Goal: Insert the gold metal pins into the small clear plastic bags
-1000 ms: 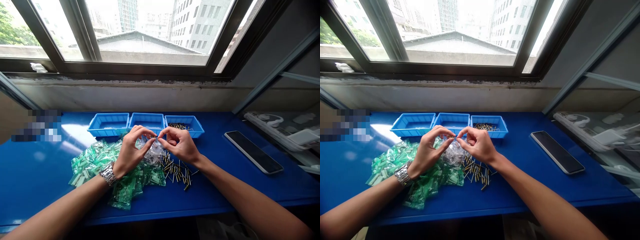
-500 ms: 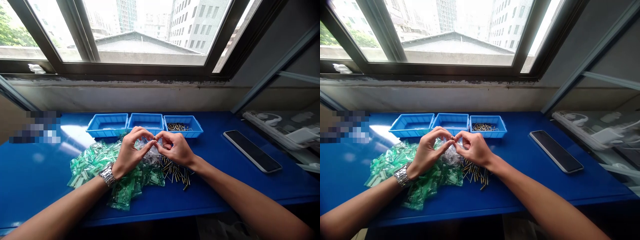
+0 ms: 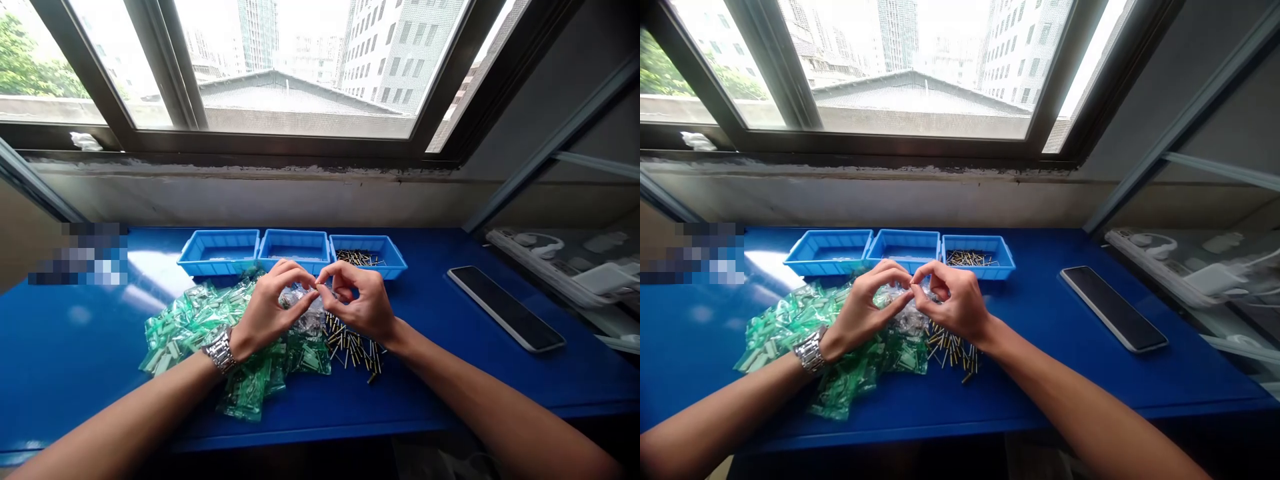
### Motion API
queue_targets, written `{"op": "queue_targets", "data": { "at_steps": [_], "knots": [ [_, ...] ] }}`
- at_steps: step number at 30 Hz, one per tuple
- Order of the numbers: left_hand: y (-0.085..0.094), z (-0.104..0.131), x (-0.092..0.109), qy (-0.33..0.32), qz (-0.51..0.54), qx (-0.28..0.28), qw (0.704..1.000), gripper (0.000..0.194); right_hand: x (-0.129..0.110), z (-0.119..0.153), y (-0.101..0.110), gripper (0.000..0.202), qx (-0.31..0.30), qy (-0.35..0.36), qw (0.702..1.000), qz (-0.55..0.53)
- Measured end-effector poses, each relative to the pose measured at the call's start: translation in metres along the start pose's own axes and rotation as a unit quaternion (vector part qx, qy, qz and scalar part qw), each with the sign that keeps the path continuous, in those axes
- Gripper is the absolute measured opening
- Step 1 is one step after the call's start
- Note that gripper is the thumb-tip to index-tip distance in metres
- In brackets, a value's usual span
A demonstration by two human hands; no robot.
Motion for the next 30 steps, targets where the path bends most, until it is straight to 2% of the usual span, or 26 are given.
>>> {"op": "queue_targets", "data": {
  "at_steps": [6, 10, 13, 17, 23, 30],
  "knots": [
    [0.008, -0.002, -0.002, 0.011, -0.007, 0.035, 0.999, 0.006, 0.006, -0.004, 0.004, 0.004, 0.001, -0.017, 1.000, 0.020],
    [0.013, -0.003, -0.001, -0.001, -0.010, 0.064, 0.998, 0.005, 0.011, -0.003, -0.003, 0.004, -0.035, -0.034, 0.999, 0.023],
    [0.010, -0.002, 0.001, -0.010, -0.010, 0.058, 0.998, 0.004, 0.014, 0.000, -0.011, 0.006, -0.067, -0.047, 0.997, 0.017],
    [0.009, -0.001, 0.001, -0.006, -0.009, 0.050, 0.999, 0.003, 0.016, 0.002, -0.014, 0.008, -0.075, -0.054, 0.996, 0.012],
    [0.011, -0.002, -0.001, 0.005, -0.007, 0.058, 0.998, 0.005, 0.014, 0.000, -0.010, 0.008, -0.058, -0.047, 0.997, 0.022],
    [0.012, -0.003, -0.002, 0.017, -0.007, 0.059, 0.998, 0.007, 0.007, -0.001, 0.003, 0.006, 0.006, -0.030, 0.999, 0.028]
  ]
}}
Point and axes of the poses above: each hand's wrist, its own z-axis away from the middle knuckle, its own y-axis out of the back of the hand, x = y × z, the point moved 9 cm from there along -z, towards the middle knuckle, and after that the axes turned 14 degrees about x, right-handed, at the moved point
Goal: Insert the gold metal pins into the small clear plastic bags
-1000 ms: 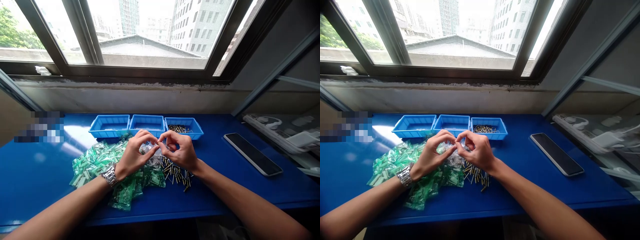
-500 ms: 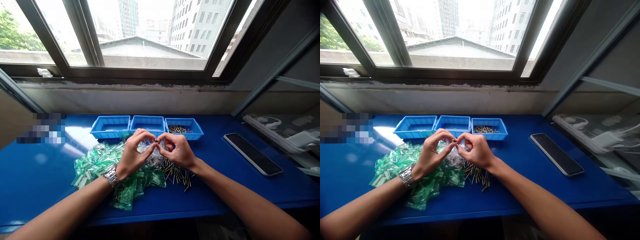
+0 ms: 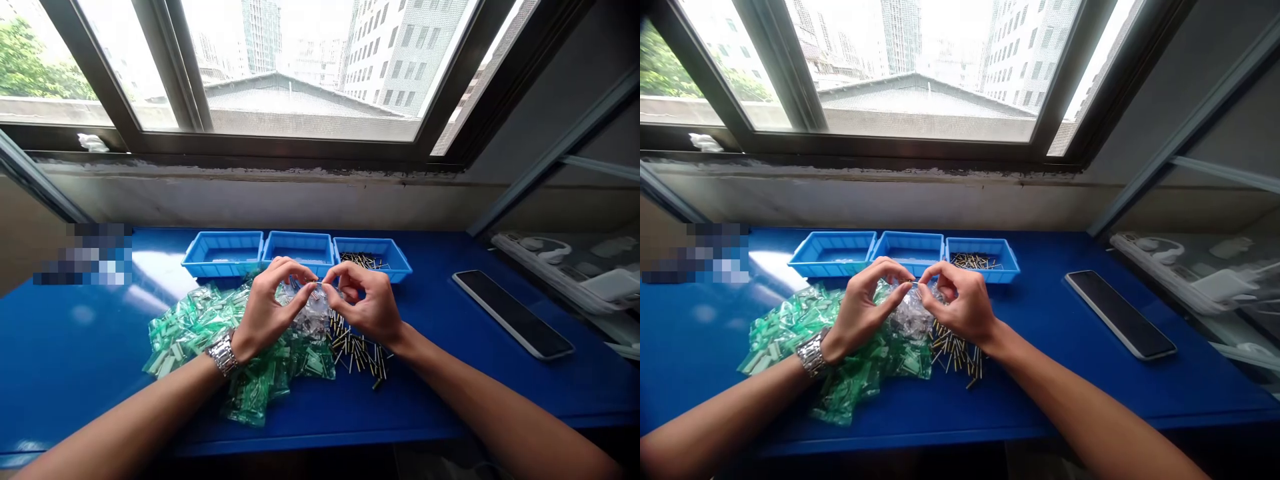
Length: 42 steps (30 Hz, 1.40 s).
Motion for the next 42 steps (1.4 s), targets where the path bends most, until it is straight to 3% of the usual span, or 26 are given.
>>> {"op": "queue_targets", "data": {
  "at_steps": [8, 19, 28, 37, 42],
  "knots": [
    [-0.013, 0.004, 0.006, -0.034, -0.006, -0.055, 0.998, 0.004, -0.011, 0.001, -0.002, 0.004, -0.006, 0.026, 0.999, -0.028],
    [-0.001, -0.001, 0.004, -0.015, 0.004, 0.001, 1.000, 0.006, 0.002, 0.001, -0.002, 0.006, -0.025, -0.019, 0.999, -0.010],
    [-0.003, 0.003, 0.008, -0.034, 0.003, -0.014, 0.999, 0.006, 0.004, 0.006, -0.015, 0.009, -0.076, -0.023, 0.996, -0.028],
    [0.000, 0.000, 0.009, -0.035, -0.006, 0.006, 0.999, 0.005, -0.004, 0.000, -0.003, 0.006, -0.023, -0.002, 1.000, -0.005],
    [-0.006, 0.002, 0.006, -0.028, -0.010, -0.022, 0.999, 0.006, -0.007, 0.000, 0.002, 0.005, 0.005, 0.001, 1.000, -0.018]
  ]
}}
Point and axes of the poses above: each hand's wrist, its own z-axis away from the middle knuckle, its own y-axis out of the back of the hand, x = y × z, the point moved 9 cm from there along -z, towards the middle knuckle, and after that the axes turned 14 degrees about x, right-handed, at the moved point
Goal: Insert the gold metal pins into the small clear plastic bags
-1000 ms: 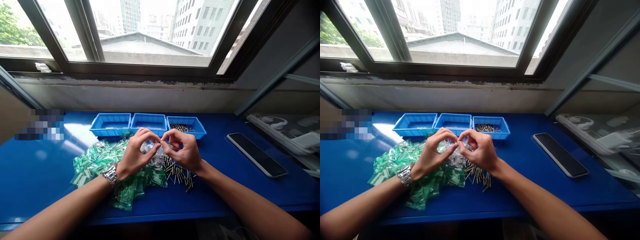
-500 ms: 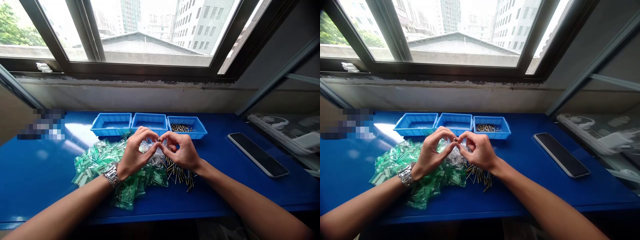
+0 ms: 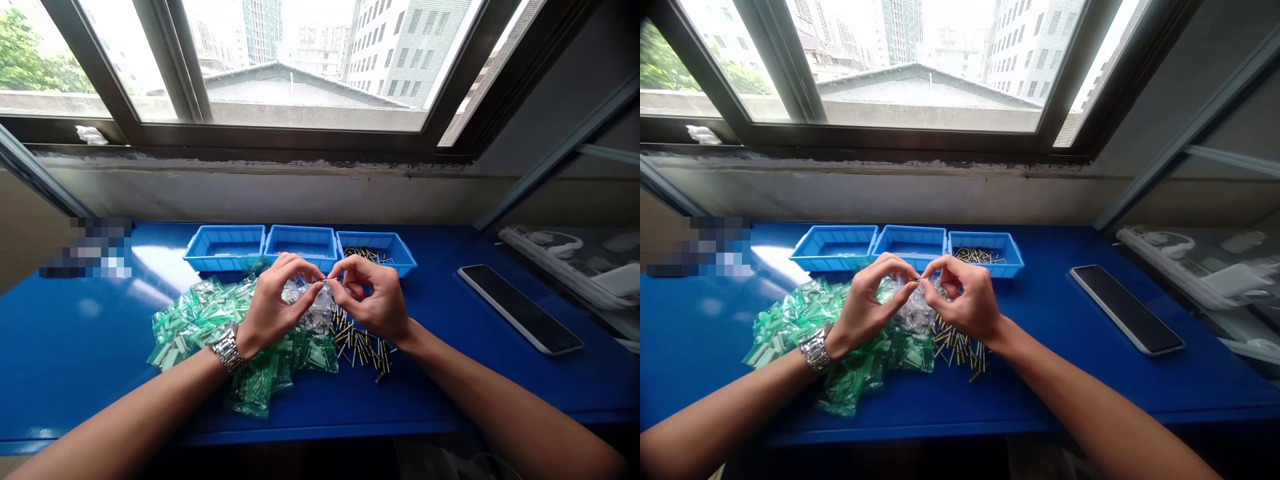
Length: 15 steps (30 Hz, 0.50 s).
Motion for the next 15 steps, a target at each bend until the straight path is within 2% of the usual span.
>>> {"op": "queue_targets", "data": {
  "at_steps": [3, 7, 11, 15],
  "knots": [
    [-0.005, 0.002, 0.002, -0.010, 0.006, -0.020, 1.000, 0.006, -0.003, 0.001, -0.001, 0.004, -0.002, 0.010, 1.000, -0.006],
    [-0.005, 0.003, 0.004, -0.018, 0.004, -0.017, 1.000, 0.004, -0.004, 0.001, -0.001, 0.004, -0.005, 0.014, 1.000, -0.003],
    [0.000, 0.001, 0.003, -0.007, 0.002, 0.001, 1.000, 0.003, 0.000, -0.001, 0.001, 0.005, -0.005, 0.003, 1.000, -0.004],
    [0.007, 0.000, 0.001, 0.003, 0.015, 0.028, 1.000, 0.005, 0.007, 0.001, -0.005, 0.005, -0.038, -0.016, 0.999, 0.000]
  ]
}}
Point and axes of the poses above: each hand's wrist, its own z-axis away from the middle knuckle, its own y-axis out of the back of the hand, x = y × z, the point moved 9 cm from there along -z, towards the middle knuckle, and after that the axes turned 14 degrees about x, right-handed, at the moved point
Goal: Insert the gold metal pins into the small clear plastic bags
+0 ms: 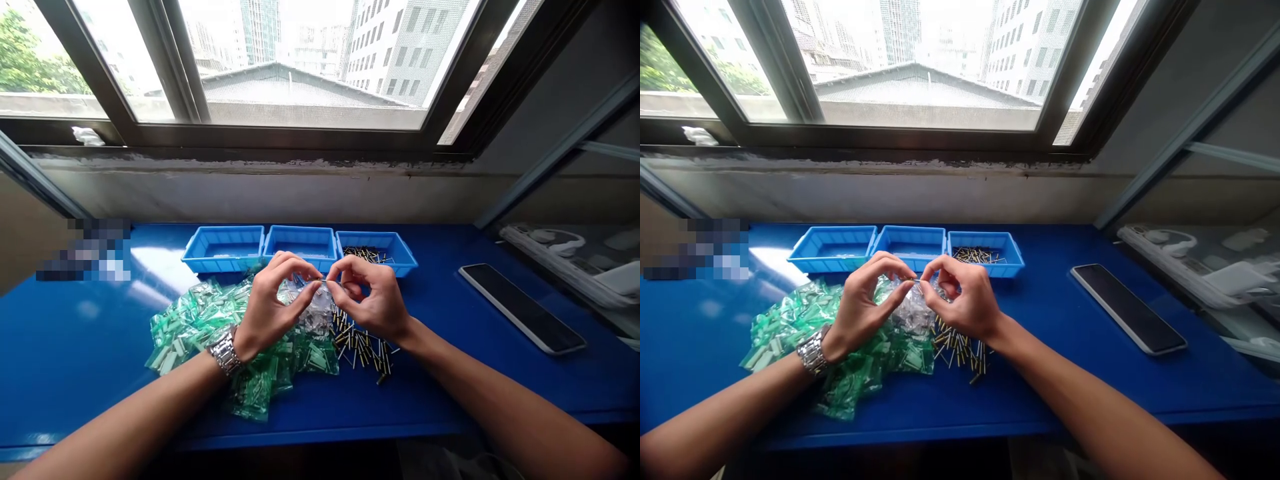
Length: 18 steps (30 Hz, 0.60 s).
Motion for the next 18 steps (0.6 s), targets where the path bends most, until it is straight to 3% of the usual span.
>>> {"op": "queue_targets", "data": {
  "at_steps": [8, 18],
  "knots": [
    [-0.002, 0.001, -0.002, 0.007, 0.023, -0.010, 1.000, 0.005, 0.004, 0.004, -0.013, 0.008, -0.061, -0.004, 0.998, -0.008],
    [0.000, -0.002, -0.004, 0.016, 0.012, 0.008, 1.000, 0.005, -0.001, -0.001, 0.001, 0.007, 0.007, 0.009, 1.000, 0.005]
  ]
}}
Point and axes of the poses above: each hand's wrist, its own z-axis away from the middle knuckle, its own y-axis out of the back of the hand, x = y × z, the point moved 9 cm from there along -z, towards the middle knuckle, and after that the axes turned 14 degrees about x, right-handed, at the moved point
